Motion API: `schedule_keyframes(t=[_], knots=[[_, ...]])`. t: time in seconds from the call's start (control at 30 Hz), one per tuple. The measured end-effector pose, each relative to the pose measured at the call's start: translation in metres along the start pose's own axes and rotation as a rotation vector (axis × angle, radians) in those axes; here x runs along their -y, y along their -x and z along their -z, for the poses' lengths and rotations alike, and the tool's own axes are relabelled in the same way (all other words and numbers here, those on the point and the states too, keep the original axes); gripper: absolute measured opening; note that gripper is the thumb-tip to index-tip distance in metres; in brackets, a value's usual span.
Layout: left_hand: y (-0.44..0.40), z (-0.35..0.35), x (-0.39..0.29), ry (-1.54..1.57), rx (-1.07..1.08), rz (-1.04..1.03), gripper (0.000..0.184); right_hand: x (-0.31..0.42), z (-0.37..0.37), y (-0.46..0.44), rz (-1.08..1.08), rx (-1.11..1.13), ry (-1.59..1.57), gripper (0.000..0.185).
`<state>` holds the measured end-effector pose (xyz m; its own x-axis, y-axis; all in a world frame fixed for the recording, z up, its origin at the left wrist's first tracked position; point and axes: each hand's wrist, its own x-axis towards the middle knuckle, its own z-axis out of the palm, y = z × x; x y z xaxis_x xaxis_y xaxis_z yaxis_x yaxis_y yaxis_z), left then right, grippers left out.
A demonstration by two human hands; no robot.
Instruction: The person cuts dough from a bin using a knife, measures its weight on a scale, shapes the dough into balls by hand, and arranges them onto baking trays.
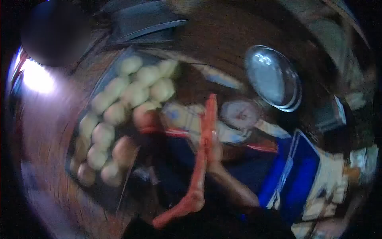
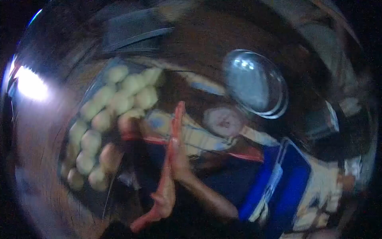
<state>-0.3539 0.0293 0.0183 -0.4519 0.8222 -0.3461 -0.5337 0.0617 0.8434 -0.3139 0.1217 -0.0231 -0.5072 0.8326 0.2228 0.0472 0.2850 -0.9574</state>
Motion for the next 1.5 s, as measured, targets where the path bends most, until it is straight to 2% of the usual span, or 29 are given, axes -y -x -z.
schedule_keyframes(t=[0.03, 0.1, 0.13, 0.23, 0.27, 0.33, 0.4, 0.43, 0.5, 0.57, 0.6, 0.63, 0.7, 0.73, 0.77, 0.83, 0.87, 0.97, 1.0, 1.07, 1.13, 1.17, 1.2, 1.23, 1.3, 1.33, 1.37, 1.4, 1.5], knots=[[0.003, -0.010, 0.004, -0.045, 0.118, 0.039, 0.069, -0.019, 0.019, 0.029, -0.296, -0.079, -0.029, 0.069], [-0.010, -0.032, 0.010, -0.155, 0.278, 0.003, 0.069, -0.033, 0.012, 0.094, -0.324, -0.074, 0.171, 0.060], [-0.016, -0.038, 0.013, -0.209, 0.331, -0.050, 0.070, -0.018, 0.019, 0.105, -0.355, -0.227, 0.215, 0.060], [-0.035, -0.080, 0.036, -0.364, 0.446, -0.234, 0.071, 0.052, 0.040, 0.124, -0.137, -0.295, -0.288, 0.082], [-0.034, -0.095, 0.042, -0.410, 0.473, -0.288, 0.071, 0.057, 0.057, 0.139, -0.147, -0.398, -0.268, 0.082], [-0.032, -0.116, 0.053, -0.498, 0.534, -0.362, 0.072, 0.069, 0.093, 0.164, 0.081, -0.439, -0.116, 0.068], [-0.022, -0.128, 0.064, -0.566, 0.593, -0.412, 0.073, 0.091, 0.149, 0.221, -0.185, -0.379, -0.461, 0.060], [-0.017, -0.131, 0.066, -0.588, 0.622, -0.423, 0.073, 0.113, 0.174, 0.243, -0.372, -0.554, -0.481, 0.050], [-0.002, -0.144, 0.072, -0.631, 0.674, -0.449, 0.074, 0.091, 0.199, 0.309, -0.545, -1.024, 0.282, 0.034], [0.029, -0.171, 0.092, -0.653, 0.407, -0.781, 0.054, 0.059, 0.237, 0.395, -1.007, -1.110, 0.537, 0.036], [0.037, -0.181, 0.100, -0.640, 0.270, -0.943, 0.053, 0.054, 0.237, 0.422, -1.271, -0.861, 0.858, 0.038], [0.035, -0.176, 0.112, -0.641, 0.295, -0.948, 0.053, 0.046, 0.237, 0.443, -1.508, -0.556, 1.161, 0.041], [0.032, -0.161, 0.132, -0.235, 0.914, -0.194, 0.052, 0.020, 0.226, 0.468, -1.498, -0.644, 1.023, 0.043], [0.039, -0.166, 0.144, -0.138, 1.181, -0.387, 0.047, 0.010, 0.218, 0.478, -1.472, -0.706, 0.903, 0.046], [0.059, -0.177, 0.144, -0.148, 1.202, -0.387, 0.047, 0.009, 0.218, 0.482, -1.475, -0.723, 0.883, 0.046], [0.101, -0.202, 0.133, -0.566, 1.488, -0.184, 0.036, 0.004, 0.228, 0.480, -1.455, -0.840, 0.774, 0.048], [0.119, -0.213, 0.137, -0.605, 1.644, -0.197, 0.034, -0.008, 0.233, 0.478, -1.461, -0.860, 0.752, 0.048], [0.179, -0.246, 0.135, -0.859, 2.301, -0.225, 0.027, -0.021, 0.244, 0.487, -1.443, -0.914, 0.699, 0.044], [0.193, -0.244, 0.144, -0.867, 2.325, -0.222, 0.027, -0.003, 0.255, 0.491, -1.387, -0.902, 0.655, 0.042], [0.212, -0.239, 0.168, -0.783, 2.769, -0.253, 0.029, 0.035, 0.274, 0.500, -1.379, -0.980, 0.673, 0.039], [0.228, -0.243, 0.198, -0.946, 2.872, -0.163, 0.034, 0.083, 0.293, 0.509, -1.438, -1.295, 0.729, 0.042], [0.239, -0.247, 0.217, -1.096, 2.950, -0.076, 0.043, 0.097, 0.295, 0.524, -1.271, -1.439, 0.704, 0.038], [0.258, -0.254, 0.240, -1.136, 2.990, -0.252, 0.045, 0.108, 0.295, 0.535, -1.028, -1.602, 0.683, 0.039], [0.279, -0.260, 0.265, -1.176, 3.022, -0.433, 0.047, 0.115, 0.294, 0.541, -1.039, -1.608, 0.672, 0.039], [0.311, -0.255, 0.321, -0.835, 2.856, -1.075, 0.046, 0.126, 0.292, 0.554, -0.690, -1.867, 0.789, 0.036], [0.326, -0.242, 0.356, -0.745, 2.674, -1.209, 0.045, 0.121, 0.293, 0.562, -0.637, -1.880, 0.943, 0.032], [0.340, -0.230, 0.380, -0.654, 2.488, -1.318, 0.045, 0.116, 0.293, 0.569, -0.647, -1.888, 0.948, 0.032], [0.354, -0.225, 0.395, -0.690, 2.459, -1.342, 0.045, 0.109, 0.295, 0.574, -0.618, -1.918, 1.031, 0.028], [0.392, -0.193, 0.419, -1.060, 2.768, -1.244, 0.044, 0.103, 0.293, 0.584, -0.586, -1.964, 1.063, 0.025]])
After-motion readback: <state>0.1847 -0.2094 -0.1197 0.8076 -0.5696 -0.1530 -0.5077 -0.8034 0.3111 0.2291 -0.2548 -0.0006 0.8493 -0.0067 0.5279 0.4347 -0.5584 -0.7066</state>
